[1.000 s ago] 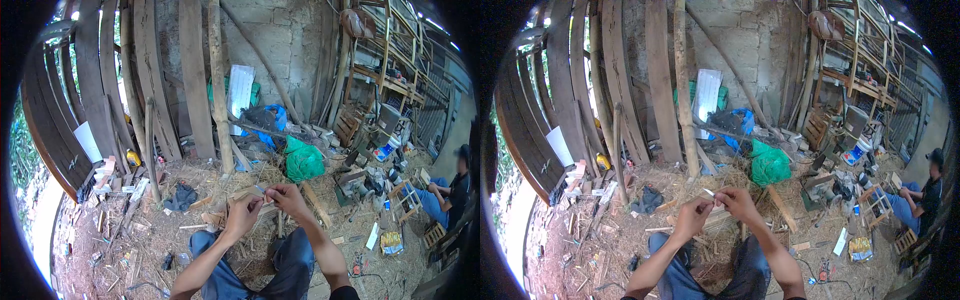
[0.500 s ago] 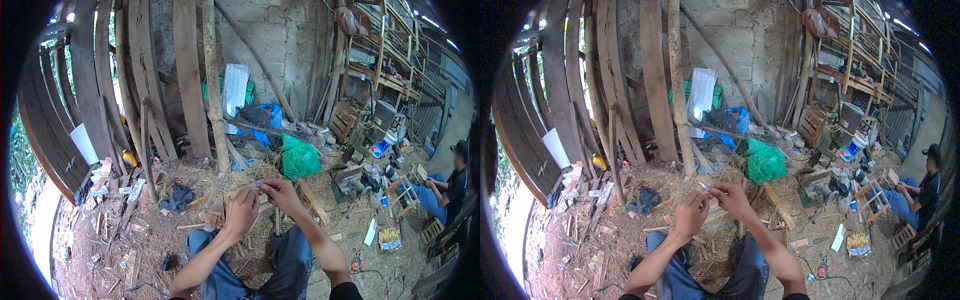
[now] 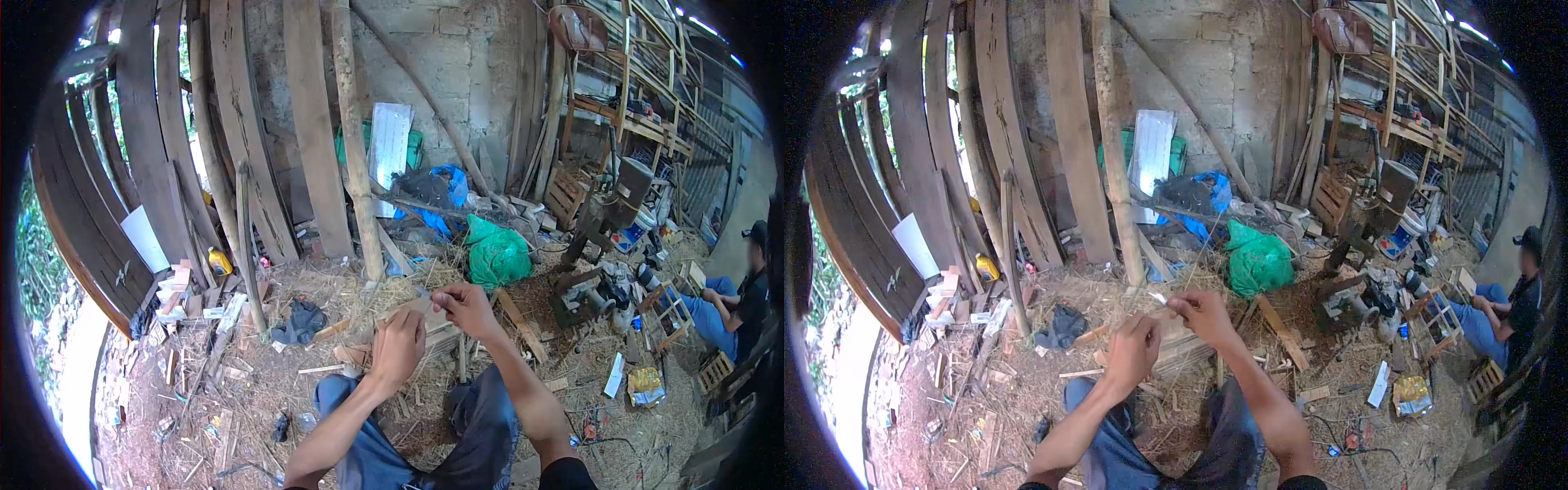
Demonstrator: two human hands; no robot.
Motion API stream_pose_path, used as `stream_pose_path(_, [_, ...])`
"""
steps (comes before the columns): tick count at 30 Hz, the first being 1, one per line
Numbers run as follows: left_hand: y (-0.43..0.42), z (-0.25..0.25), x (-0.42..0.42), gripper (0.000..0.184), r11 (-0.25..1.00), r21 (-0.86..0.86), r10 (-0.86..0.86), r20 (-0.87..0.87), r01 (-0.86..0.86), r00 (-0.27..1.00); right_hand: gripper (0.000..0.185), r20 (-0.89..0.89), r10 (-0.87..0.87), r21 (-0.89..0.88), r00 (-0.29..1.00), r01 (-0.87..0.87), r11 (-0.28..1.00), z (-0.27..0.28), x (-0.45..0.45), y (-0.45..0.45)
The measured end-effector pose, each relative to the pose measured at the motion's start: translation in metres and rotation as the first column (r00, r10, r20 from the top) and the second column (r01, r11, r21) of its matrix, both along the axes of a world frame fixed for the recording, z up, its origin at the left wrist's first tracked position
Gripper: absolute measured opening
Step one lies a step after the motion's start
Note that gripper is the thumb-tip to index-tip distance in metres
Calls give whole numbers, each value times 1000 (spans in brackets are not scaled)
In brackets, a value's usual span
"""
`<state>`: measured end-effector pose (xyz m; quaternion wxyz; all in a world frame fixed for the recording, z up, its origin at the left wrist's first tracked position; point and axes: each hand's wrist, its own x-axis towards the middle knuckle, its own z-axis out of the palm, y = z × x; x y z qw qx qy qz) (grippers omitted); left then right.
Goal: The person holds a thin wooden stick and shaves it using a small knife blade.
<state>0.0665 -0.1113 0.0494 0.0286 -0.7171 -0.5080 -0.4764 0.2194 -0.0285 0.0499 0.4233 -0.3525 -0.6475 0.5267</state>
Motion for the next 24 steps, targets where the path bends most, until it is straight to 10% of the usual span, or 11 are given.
stream_pose_path(3, [-19, -1, -4, 6, 986, -161, -34, 0, 33, 999, 21, -134, -285, -3, 949, 287, 958, -12, 19, 38])
stream_pose_path(8, [18, -27, -10, 8, 983, -185, 9, 165, 22, 986, 18, -159, -124, 45, 979, 133, 990, -40, 4, 56])
stream_pose_path(13, [75, -48, -24, 14, 788, -360, -37, 782, 500, 622, 21, -226, 124, -94, 966, -148, 985, -37, -18, 57])
stream_pose_path(21, [78, -65, -24, 11, 924, -308, -41, 513, 228, 857, 16, -90, 229, -236, 969, -244, 941, -51, -15, 64])
stream_pose_path(24, [71, -59, -20, 8, 969, -233, -5, 304, 79, 953, 19, -93, 17, -222, 995, -37, 974, -58, -6, 74])
